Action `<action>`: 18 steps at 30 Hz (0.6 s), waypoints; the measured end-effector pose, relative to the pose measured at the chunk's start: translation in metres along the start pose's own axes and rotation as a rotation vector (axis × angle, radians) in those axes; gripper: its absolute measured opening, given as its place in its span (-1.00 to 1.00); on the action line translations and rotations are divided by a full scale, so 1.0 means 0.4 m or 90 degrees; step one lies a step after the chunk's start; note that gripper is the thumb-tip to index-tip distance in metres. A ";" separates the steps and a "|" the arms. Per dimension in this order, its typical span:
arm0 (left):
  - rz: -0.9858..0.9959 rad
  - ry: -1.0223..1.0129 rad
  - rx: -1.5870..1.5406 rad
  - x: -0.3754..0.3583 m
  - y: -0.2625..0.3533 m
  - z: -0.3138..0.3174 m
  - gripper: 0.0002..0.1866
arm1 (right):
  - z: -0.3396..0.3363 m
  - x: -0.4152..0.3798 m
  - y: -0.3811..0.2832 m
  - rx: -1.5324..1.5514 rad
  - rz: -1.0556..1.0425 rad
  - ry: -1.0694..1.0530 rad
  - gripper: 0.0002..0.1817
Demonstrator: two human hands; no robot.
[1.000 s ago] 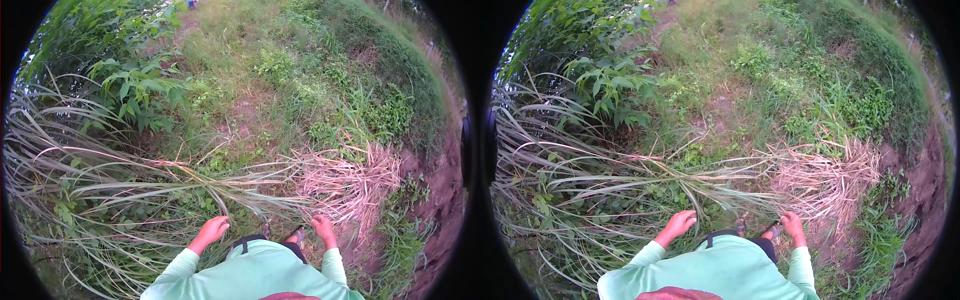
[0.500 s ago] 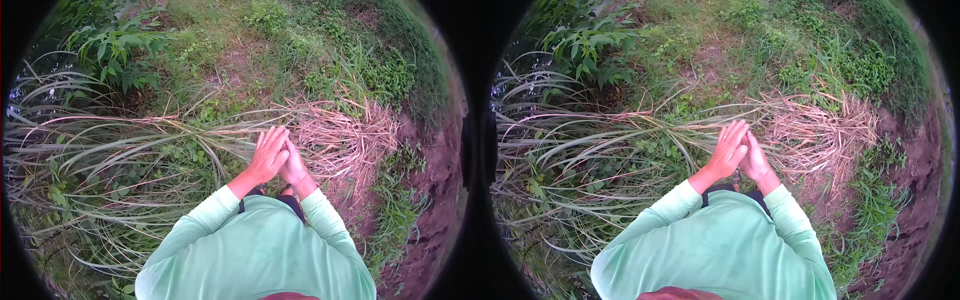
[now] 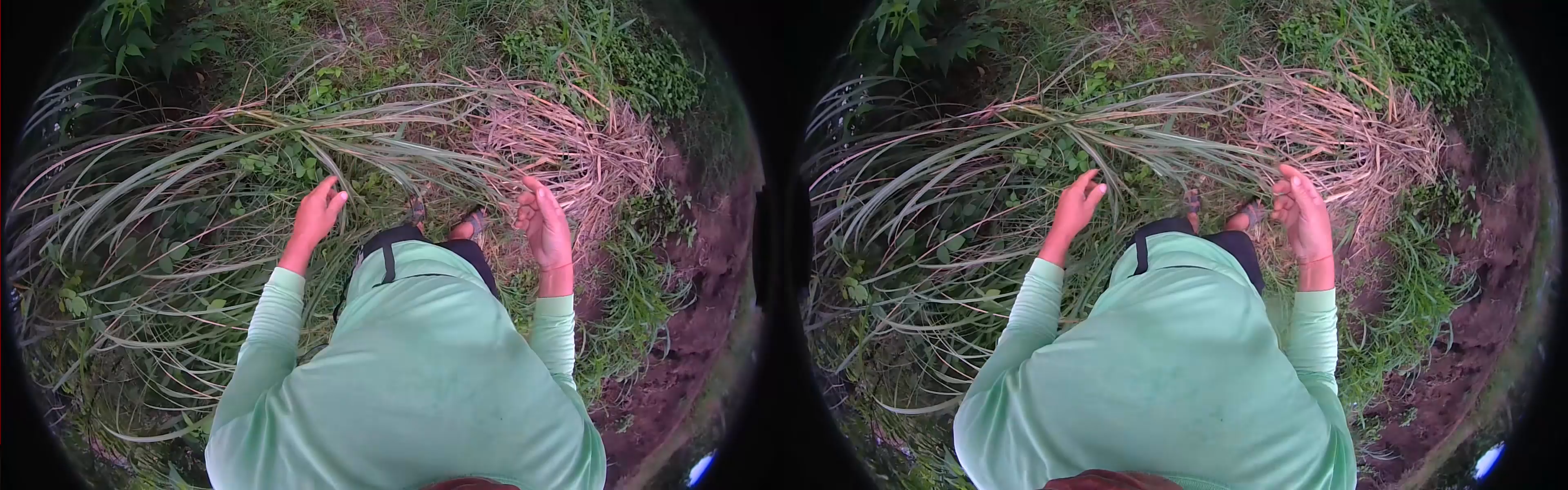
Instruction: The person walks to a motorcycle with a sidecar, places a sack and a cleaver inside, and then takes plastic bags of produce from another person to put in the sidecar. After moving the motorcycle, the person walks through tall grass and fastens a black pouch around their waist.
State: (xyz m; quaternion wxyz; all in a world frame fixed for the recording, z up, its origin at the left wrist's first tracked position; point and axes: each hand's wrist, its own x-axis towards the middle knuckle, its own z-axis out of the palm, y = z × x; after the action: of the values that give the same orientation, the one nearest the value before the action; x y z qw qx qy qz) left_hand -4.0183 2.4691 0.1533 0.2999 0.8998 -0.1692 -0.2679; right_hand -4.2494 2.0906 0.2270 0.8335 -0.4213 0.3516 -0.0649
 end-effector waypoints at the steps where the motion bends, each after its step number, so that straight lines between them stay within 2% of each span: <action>1: -0.048 0.005 0.025 -0.062 -0.052 -0.029 -0.50 | -0.059 -0.002 0.016 -0.086 0.000 0.077 -0.60; 2: -0.097 -0.009 0.049 -0.131 -0.118 -0.047 -0.56 | -0.117 -0.012 0.038 -0.158 0.000 0.101 -0.64; 4: -0.149 -0.121 0.011 -0.299 -0.221 -0.068 -0.63 | -0.178 -0.079 0.056 -0.273 0.038 0.134 -0.72; 5: -0.164 -0.248 0.062 -0.379 -0.209 -0.096 -0.67 | -0.185 -0.118 0.060 -0.313 0.069 0.143 -0.76; 6: -0.175 -0.327 -0.043 -0.460 -0.192 -0.101 -0.68 | -0.177 -0.159 0.054 -0.359 0.128 0.115 -0.78; 7: -0.261 -0.452 -0.209 -0.532 -0.209 -0.084 -0.65 | -0.164 -0.201 0.048 -0.405 0.183 0.086 -0.80; 8: -0.351 -0.510 -0.391 -0.582 -0.145 -0.082 -0.69 | -0.146 -0.238 0.052 -0.423 0.194 0.020 -0.82; 9: -0.381 -0.539 -0.481 -0.603 -0.102 -0.071 -0.70 | -0.133 -0.271 0.065 -0.442 0.200 -0.047 -0.83; 13: -0.379 -0.509 -0.545 -0.599 -0.013 -0.034 -0.70 | -0.147 -0.350 0.171 -0.451 0.267 -0.099 -0.82; 15: -0.352 -0.457 -0.521 -0.538 0.004 -0.025 -0.70 | -0.140 -0.368 0.180 -0.502 0.320 -0.095 -0.81; 17: -0.316 -0.401 -0.482 -0.449 0.006 -0.031 -0.70 | -0.149 -0.377 0.193 -0.478 0.330 -0.101 -0.80; 18: -0.304 -0.376 -0.467 -0.407 0.010 -0.037 -0.70 | -0.179 -0.381 0.221 -0.531 0.302 -0.117 -0.79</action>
State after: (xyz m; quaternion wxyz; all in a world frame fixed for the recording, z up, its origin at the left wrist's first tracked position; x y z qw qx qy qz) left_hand -4.1403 2.5484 0.2279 0.4652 0.6352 0.0681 -0.6128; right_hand -4.4252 2.1616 0.2132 0.6128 -0.6317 0.3589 0.3108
